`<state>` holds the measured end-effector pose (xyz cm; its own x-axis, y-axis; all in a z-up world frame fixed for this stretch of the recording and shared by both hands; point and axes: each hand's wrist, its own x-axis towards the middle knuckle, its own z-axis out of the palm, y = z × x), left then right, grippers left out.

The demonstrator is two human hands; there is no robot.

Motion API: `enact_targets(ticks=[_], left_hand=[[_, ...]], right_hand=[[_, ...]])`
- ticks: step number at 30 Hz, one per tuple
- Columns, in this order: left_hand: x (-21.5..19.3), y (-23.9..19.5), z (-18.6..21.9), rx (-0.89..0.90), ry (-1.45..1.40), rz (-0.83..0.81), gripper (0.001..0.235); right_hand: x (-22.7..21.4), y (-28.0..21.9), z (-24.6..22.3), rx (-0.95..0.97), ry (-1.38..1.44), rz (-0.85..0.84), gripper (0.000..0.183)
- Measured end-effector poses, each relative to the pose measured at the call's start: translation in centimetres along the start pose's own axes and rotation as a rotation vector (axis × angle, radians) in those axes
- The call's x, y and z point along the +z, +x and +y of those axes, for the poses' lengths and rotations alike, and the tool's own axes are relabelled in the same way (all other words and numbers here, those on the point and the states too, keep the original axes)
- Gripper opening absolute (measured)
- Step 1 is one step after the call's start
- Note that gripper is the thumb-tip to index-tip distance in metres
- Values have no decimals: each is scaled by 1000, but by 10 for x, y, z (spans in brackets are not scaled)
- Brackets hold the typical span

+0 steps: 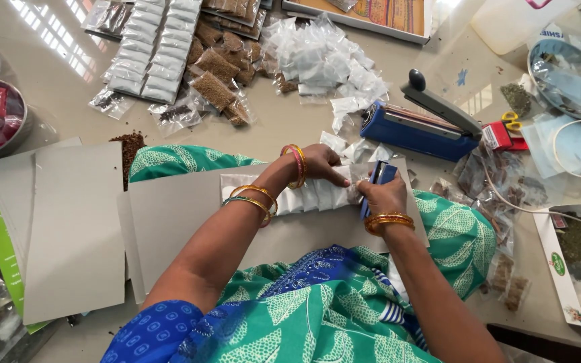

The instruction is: The person staples small white sachets onto cardboard backing for retail packaging.

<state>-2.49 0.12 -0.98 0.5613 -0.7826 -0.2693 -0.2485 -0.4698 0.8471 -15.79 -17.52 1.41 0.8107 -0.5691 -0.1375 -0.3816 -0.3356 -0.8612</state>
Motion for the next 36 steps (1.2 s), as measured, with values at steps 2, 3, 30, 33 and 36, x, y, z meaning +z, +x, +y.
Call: enact_targets(ticks=[2,3,30,33,36], left_hand=[[1,0,-1,-11,-25,0,77],[1,1,-2,-21,-50,0,72],[0,11,-21,33,-64,-65,87],[0,6,-7,-47,-3,-47,80],[8,20,-20,-45,50,-5,73]], right_hand=[[0,-4,-4,17,26,8,42],[1,-5,-6,32,52,16,44],[-21,-56,-29,-922,-675,-211,38],[-25,-52,-28,-947,-711,-250,37],[-28,-46,-26,-979,-718,-277,35]])
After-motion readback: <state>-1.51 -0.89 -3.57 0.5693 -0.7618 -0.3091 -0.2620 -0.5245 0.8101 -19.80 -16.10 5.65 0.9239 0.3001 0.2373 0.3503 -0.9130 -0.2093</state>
